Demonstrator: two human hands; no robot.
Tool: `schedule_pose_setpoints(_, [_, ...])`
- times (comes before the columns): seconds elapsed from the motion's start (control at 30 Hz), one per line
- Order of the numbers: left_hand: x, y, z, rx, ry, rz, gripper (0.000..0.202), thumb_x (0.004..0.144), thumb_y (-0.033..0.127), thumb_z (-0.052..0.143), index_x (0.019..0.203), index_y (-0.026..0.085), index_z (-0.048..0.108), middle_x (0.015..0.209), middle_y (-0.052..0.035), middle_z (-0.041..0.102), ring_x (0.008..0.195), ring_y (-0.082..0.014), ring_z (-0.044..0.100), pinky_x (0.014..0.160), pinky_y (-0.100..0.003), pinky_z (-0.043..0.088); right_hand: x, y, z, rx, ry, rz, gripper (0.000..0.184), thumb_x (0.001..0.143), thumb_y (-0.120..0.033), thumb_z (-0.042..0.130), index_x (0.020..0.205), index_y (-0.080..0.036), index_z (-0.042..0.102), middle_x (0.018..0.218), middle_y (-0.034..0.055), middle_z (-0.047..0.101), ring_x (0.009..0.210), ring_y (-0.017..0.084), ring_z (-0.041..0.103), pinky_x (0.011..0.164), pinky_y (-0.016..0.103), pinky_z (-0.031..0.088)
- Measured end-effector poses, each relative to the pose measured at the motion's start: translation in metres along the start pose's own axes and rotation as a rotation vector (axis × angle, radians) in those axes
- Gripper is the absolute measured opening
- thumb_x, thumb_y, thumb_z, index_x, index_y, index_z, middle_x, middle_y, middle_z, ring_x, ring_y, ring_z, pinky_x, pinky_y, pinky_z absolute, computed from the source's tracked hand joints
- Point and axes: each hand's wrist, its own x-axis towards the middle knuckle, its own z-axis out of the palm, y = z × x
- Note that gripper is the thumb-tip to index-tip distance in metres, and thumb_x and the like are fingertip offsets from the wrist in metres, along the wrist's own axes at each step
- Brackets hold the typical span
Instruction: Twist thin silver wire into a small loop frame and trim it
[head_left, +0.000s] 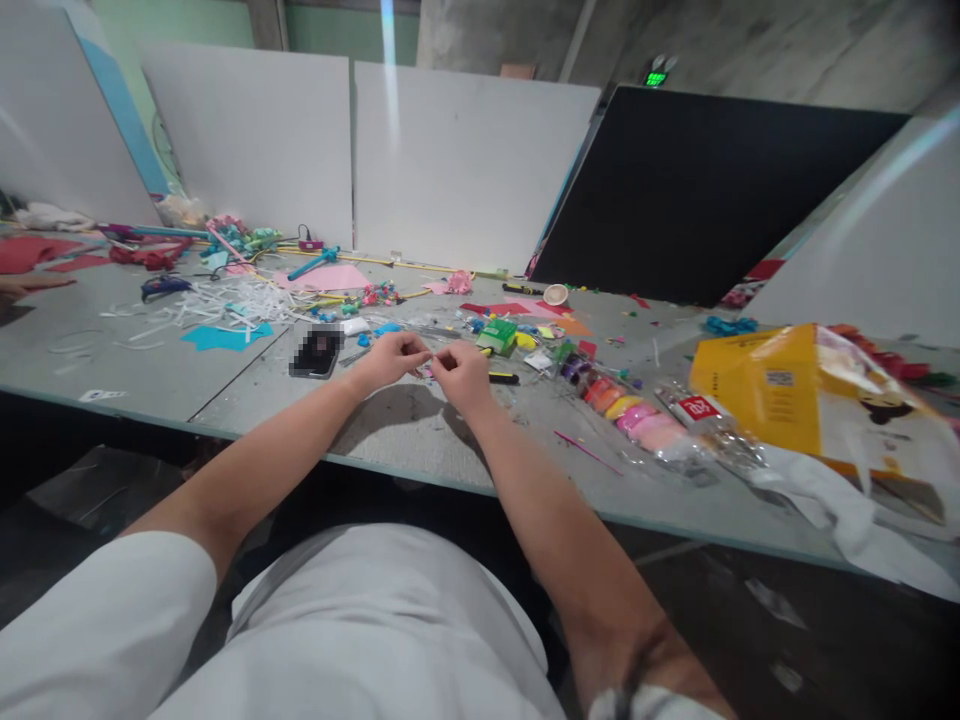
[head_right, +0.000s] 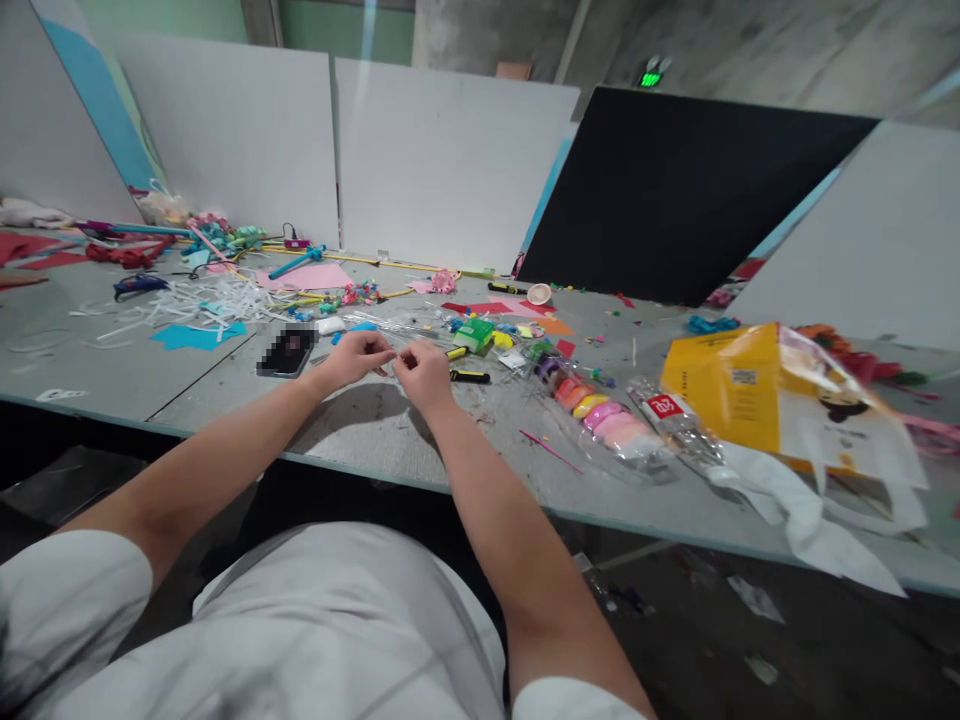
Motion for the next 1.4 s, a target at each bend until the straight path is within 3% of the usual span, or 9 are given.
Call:
schedule_pose_setpoints(0.2, [0.003, 0.006, -0.008, 0.000, -0.028, 0.042, 0.040, 0.080, 0.054, 0.080, 0.084, 0.015, 0.072, 0.073, -0.0024, 0.070, 0.063, -0.0120, 0.065, 0.061, -0.025, 0.057, 0.005, 0.000, -0.001, 0.141, -0.154, 0.194, 0.024, 0.077, -0.044, 0.065, 0.065, -0.024, 0.057, 0.057, -0.0013, 0.054, 0.058, 0.016, 0.054, 0.056, 0.030, 0.044])
schedule_pose_setpoints(0.43, [0.000, 0.018, -0.013, -0.003, -0.080, 0.108, 0.046, 0.077, 0.059, 0.083, 0.079, 0.015, 0.071, 0.076, -0.0033, 0.067, 0.064, -0.0116, 0.062, 0.059, -0.024, 0.054, 0.004, -0.009, -0.013, 0.324, -0.385, 0.386, 0.025, 0.071, -0.043, 0.073, 0.067, -0.022, 0.061, 0.067, 0.0037, 0.063, 0.062, 0.018, 0.060, 0.054, 0.031, 0.045])
schedule_pose_setpoints(0.77, [0.000, 0.018, -0.015, 0.006, -0.135, 0.171, 0.037, 0.080, 0.051, 0.083, 0.080, 0.015, 0.073, 0.077, -0.0039, 0.066, 0.062, -0.0117, 0.060, 0.059, -0.026, 0.052, 0.004, -0.011, -0.015, 0.391, -0.489, 0.468, 0.016, 0.071, -0.036, 0.070, 0.066, -0.021, 0.066, 0.065, 0.0037, 0.063, 0.063, 0.016, 0.059, 0.052, 0.027, 0.044])
schedule_pose_setpoints(1.13, [0.001, 0.012, -0.013, -0.002, -0.152, 0.121, 0.031, 0.079, 0.044, 0.084, 0.079, 0.017, 0.070, 0.072, -0.0008, 0.066, 0.059, -0.0114, 0.061, 0.059, -0.025, 0.048, -0.001, -0.007, -0.012, 0.249, -0.403, 0.324, 0.027, 0.068, -0.046, 0.076, 0.066, -0.021, 0.064, 0.058, -0.0011, 0.059, 0.052, 0.012, 0.051, 0.051, 0.028, 0.042])
schedule_pose_setpoints(1.27, [0.000, 0.011, -0.012, -0.025, -0.138, 0.052, 0.031, 0.077, 0.043, 0.086, 0.079, 0.017, 0.070, 0.066, 0.0010, 0.064, 0.058, -0.0112, 0.061, 0.058, -0.024, 0.047, -0.003, -0.005, -0.009, 0.114, -0.319, 0.219, 0.023, 0.072, -0.042, 0.074, 0.065, -0.023, 0.062, 0.052, -0.0025, 0.056, 0.050, 0.013, 0.048, 0.052, 0.029, 0.038])
schedule_pose_setpoints(1.4, [0.003, 0.008, -0.010, -0.105, -0.097, -0.039, 0.037, 0.076, 0.047, 0.087, 0.087, 0.016, 0.070, 0.068, 0.0011, 0.064, 0.061, -0.0105, 0.061, 0.062, -0.025, 0.051, -0.001, -0.005, -0.011, 0.006, -0.180, 0.117, 0.020, 0.071, -0.033, 0.074, 0.062, -0.024, 0.059, 0.055, -0.0019, 0.056, 0.062, 0.016, 0.050, 0.059, 0.029, 0.039])
